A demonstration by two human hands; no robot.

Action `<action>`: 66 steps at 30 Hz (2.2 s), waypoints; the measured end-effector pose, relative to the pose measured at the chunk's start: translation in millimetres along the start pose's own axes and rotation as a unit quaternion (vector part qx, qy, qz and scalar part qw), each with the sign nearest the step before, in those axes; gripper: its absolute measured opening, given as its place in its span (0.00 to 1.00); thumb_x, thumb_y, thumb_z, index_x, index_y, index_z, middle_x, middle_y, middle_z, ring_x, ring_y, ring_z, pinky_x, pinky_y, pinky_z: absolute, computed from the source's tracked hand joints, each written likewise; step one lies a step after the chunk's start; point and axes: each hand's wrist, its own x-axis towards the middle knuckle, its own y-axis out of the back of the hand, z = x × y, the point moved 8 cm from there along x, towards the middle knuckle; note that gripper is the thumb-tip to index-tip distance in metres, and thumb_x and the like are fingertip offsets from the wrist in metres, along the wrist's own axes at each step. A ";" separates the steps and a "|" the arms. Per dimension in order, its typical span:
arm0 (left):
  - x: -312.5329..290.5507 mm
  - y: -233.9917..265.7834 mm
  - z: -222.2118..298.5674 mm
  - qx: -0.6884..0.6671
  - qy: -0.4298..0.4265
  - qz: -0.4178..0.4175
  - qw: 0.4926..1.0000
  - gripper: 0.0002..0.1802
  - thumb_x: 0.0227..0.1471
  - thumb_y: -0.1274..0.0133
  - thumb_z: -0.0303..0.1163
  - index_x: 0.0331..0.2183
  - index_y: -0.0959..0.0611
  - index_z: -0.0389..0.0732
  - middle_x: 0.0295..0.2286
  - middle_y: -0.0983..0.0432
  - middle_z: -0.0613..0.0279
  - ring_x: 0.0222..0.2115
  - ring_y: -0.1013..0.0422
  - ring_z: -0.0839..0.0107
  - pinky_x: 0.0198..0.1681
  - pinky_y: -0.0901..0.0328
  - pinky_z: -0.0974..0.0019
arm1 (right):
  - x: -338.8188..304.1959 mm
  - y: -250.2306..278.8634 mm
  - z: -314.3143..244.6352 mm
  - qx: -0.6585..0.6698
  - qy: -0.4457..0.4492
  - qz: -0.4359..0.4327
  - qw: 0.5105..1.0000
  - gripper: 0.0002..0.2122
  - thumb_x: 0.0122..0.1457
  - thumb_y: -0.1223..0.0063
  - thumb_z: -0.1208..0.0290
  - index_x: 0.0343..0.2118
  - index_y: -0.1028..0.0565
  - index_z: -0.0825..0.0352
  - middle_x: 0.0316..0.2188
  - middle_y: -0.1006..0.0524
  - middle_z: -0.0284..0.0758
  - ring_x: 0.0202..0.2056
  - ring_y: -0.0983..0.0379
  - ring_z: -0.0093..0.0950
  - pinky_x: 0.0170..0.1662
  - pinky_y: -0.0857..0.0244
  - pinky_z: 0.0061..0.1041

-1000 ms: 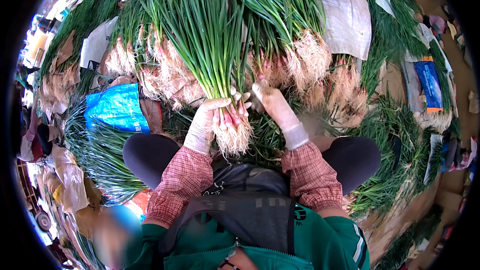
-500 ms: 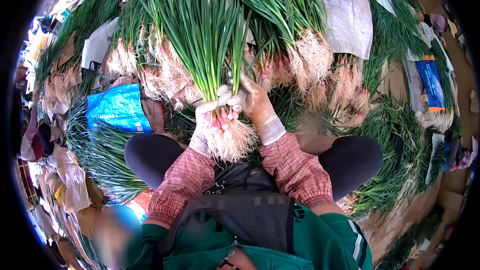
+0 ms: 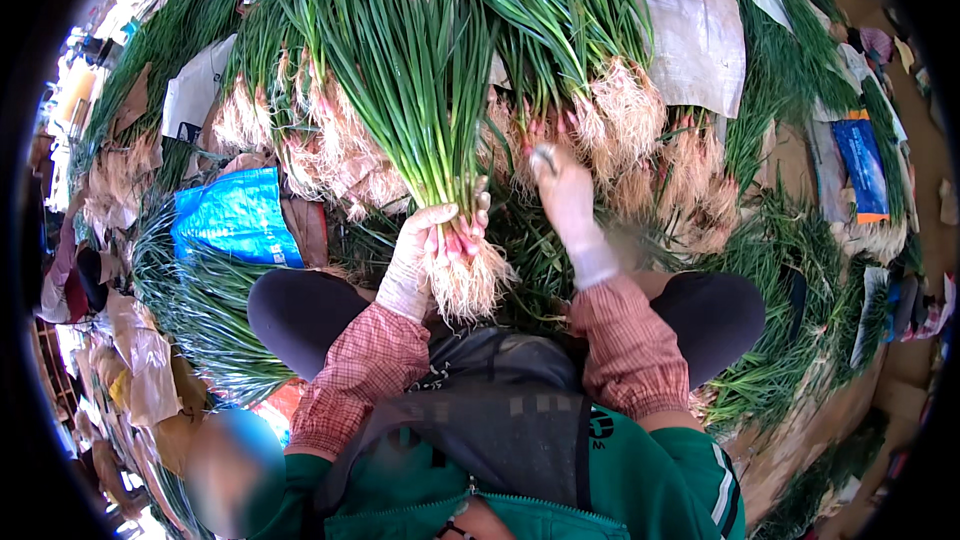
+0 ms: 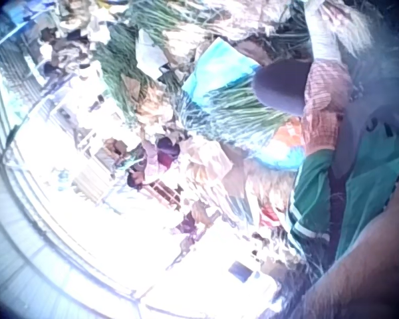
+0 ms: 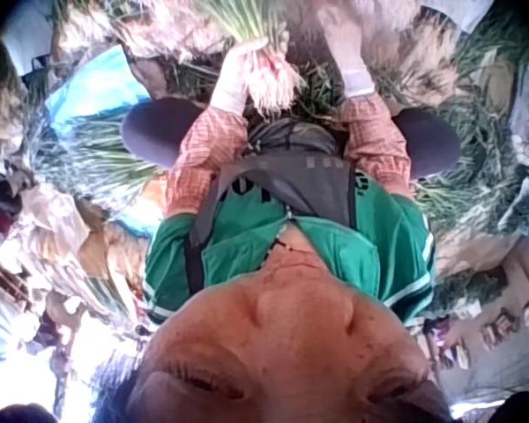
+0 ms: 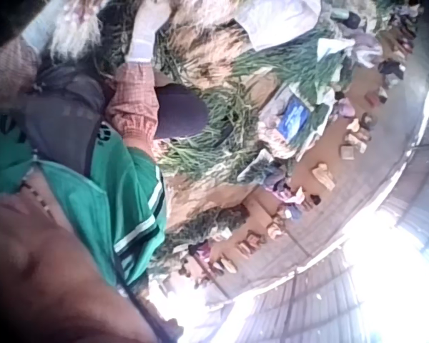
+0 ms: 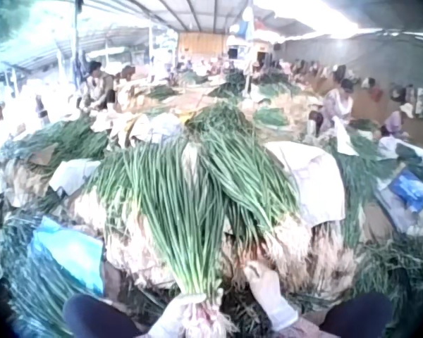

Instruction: The person cleans and sorts scallions by hand while sitting on the floor, removing outer layers and placing them into bundles.

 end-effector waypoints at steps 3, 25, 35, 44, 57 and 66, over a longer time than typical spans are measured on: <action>7.8 -9.1 0.2 0.043 0.047 0.005 0.998 0.30 0.47 0.48 0.29 0.51 0.35 0.31 0.32 0.26 0.56 0.28 0.26 0.62 0.27 0.27 0.60 | 30.8 -17.8 5.1 -0.243 -0.005 -0.129 0.961 0.13 0.57 0.51 0.62 0.35 0.24 0.67 0.27 0.23 0.45 0.31 0.25 0.32 0.37 0.31 0.31; -3.4 -7.9 10.8 0.124 -0.012 0.082 0.989 0.20 0.47 0.47 0.32 0.42 0.27 0.32 0.27 0.26 0.51 0.20 0.26 0.59 0.21 0.28 0.66 | -51.2 -79.2 14.7 -0.182 -0.037 -0.443 0.877 0.14 0.58 0.50 0.62 0.36 0.23 0.69 0.33 0.21 0.38 0.31 0.24 0.24 0.39 0.32 0.18; 3.4 -23.1 20.4 0.071 -0.010 -0.021 0.997 0.29 0.44 0.45 0.29 0.49 0.34 0.35 0.37 0.29 0.48 0.29 0.26 0.59 0.26 0.25 0.58 | 97.7 -17.6 5.2 0.067 -0.106 0.018 0.992 0.07 0.54 0.48 0.72 0.31 0.26 0.71 0.19 0.24 0.38 0.14 0.30 0.24 0.16 0.38 0.23; 6.2 -35.6 29.3 0.144 -0.007 0.007 0.990 0.22 0.46 0.45 0.27 0.44 0.31 0.34 0.26 0.25 0.47 0.25 0.24 0.55 0.24 0.26 0.60 | 67.6 -2.5 -12.6 0.063 -0.151 -0.054 0.985 0.07 0.52 0.43 0.72 0.30 0.23 0.70 0.24 0.23 0.33 0.21 0.27 0.22 0.24 0.33 0.25; 14.4 -26.7 23.4 0.163 -0.067 0.066 0.982 0.18 0.47 0.47 0.28 0.41 0.29 0.33 0.24 0.26 0.48 0.22 0.25 0.51 0.15 0.29 0.65 | -6.9 -80.8 -8.9 0.585 -0.151 -0.148 0.783 0.19 0.63 0.60 0.58 0.47 0.32 0.70 0.30 0.27 0.34 0.28 0.32 0.23 0.35 0.34 0.22; 8.5 -19.6 15.0 -0.051 -0.075 0.045 0.995 0.23 0.49 0.49 0.32 0.41 0.30 0.23 0.31 0.27 0.42 0.23 0.24 0.51 0.18 0.26 0.65 | -18.5 -70.8 22.1 0.341 -0.061 -0.264 0.900 0.07 0.61 0.59 0.71 0.38 0.30 0.66 0.28 0.28 0.39 0.28 0.31 0.26 0.38 0.32 0.22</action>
